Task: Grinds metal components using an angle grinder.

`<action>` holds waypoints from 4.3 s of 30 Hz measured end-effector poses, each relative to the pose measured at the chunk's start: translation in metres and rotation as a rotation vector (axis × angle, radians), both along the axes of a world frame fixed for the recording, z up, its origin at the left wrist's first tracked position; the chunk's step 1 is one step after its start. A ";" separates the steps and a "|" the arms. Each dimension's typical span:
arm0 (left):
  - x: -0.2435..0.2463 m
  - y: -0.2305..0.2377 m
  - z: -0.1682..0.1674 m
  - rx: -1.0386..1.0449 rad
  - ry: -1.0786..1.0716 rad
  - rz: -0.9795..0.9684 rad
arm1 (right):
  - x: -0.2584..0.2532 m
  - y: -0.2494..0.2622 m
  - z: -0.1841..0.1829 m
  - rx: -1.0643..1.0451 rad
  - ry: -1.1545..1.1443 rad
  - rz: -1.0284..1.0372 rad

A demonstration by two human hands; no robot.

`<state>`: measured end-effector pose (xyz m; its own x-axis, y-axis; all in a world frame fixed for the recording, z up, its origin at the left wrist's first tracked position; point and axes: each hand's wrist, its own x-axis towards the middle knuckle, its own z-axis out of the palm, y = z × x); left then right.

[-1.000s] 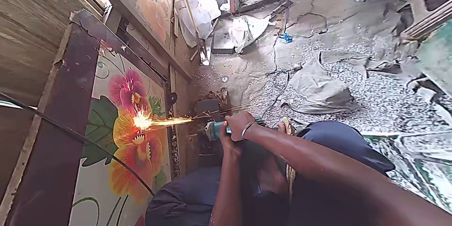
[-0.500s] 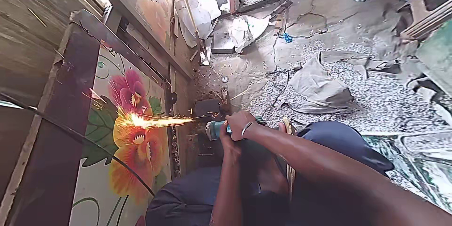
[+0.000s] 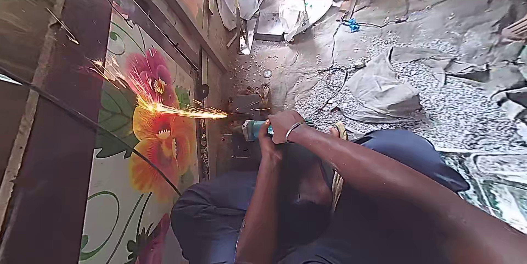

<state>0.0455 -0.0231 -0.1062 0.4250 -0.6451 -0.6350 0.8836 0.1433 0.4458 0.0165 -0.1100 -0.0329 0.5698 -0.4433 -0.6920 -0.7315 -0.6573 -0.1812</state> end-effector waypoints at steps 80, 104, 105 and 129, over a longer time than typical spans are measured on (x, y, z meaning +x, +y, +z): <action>0.000 0.014 0.022 -0.066 0.104 0.049 | 0.007 0.030 0.026 -0.183 0.144 0.015; 0.011 0.001 0.027 -0.102 0.294 0.118 | 0.035 0.033 0.046 -0.356 0.284 0.164; 0.011 0.000 0.025 -0.082 0.302 0.113 | 0.034 0.032 0.044 -0.352 0.276 0.158; 0.009 0.004 0.018 0.112 0.315 0.028 | 0.026 0.027 0.018 -0.355 0.317 0.087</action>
